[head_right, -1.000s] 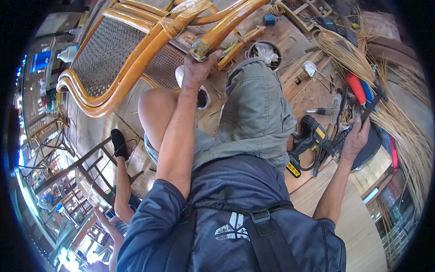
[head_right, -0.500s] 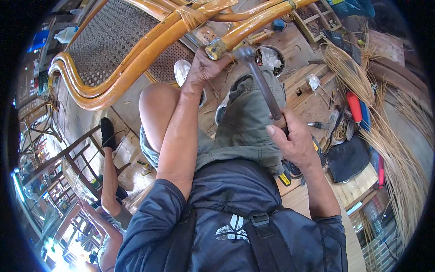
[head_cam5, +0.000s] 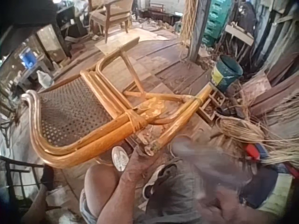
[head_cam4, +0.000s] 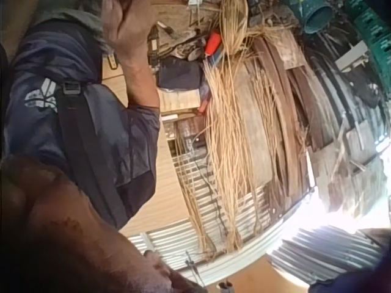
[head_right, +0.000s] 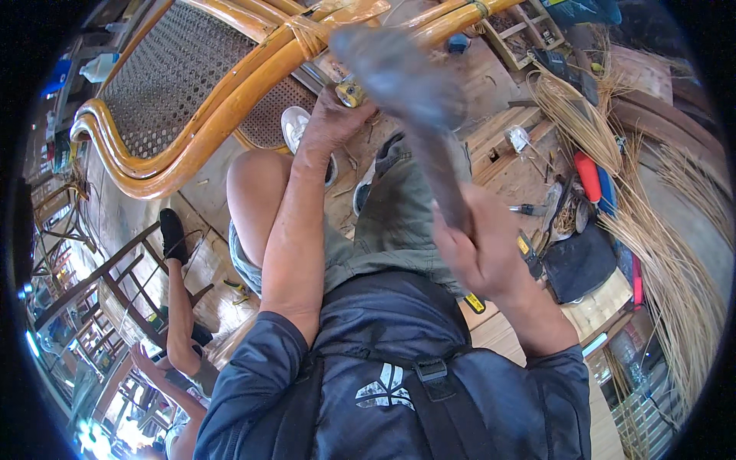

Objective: The person repairs a rattan chair by hammering a wooden wedge into a joint on the chair's frame. They use a hammer to drive the wedge in and a power drill to secure it. The person also uses a chisel to adjust the fit of the wedge.

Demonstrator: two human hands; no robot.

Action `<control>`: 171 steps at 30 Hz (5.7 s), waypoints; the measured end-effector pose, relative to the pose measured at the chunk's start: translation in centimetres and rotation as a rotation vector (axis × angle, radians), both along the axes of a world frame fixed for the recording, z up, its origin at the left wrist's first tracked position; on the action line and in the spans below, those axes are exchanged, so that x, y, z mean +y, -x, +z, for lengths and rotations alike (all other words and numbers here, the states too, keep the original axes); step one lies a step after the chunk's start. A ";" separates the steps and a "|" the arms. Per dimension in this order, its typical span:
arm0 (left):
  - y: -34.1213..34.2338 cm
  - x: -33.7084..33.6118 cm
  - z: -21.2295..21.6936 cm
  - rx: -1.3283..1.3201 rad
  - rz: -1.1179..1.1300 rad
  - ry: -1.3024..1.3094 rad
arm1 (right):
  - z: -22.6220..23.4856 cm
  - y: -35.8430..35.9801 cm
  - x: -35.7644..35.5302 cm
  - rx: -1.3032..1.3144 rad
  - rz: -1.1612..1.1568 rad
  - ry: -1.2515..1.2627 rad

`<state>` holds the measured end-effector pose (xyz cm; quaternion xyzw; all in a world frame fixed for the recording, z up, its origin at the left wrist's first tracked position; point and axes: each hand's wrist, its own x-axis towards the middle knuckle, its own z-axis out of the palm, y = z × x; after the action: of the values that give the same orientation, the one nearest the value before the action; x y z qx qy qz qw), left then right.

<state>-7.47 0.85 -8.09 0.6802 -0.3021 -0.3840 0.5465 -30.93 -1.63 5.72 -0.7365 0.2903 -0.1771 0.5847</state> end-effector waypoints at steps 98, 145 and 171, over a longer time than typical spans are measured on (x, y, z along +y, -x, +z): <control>1.0 5.5 1.4 -0.708 -0.035 -0.258 | -9.6 5.0 3.7 -0.164 -0.311 -0.852; -1.7 2.3 10.1 -2.170 -0.507 -0.041 | -8.1 3.6 2.3 -0.067 -0.073 -0.349; -2.0 2.5 9.1 -2.208 -0.443 0.064 | -6.8 -0.6 0.2 0.024 -0.162 0.264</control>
<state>-5.48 3.39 0.96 0.5645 -0.7440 0.3477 -0.0831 -30.37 -1.42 -1.08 -0.7832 0.3301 -0.2513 0.4631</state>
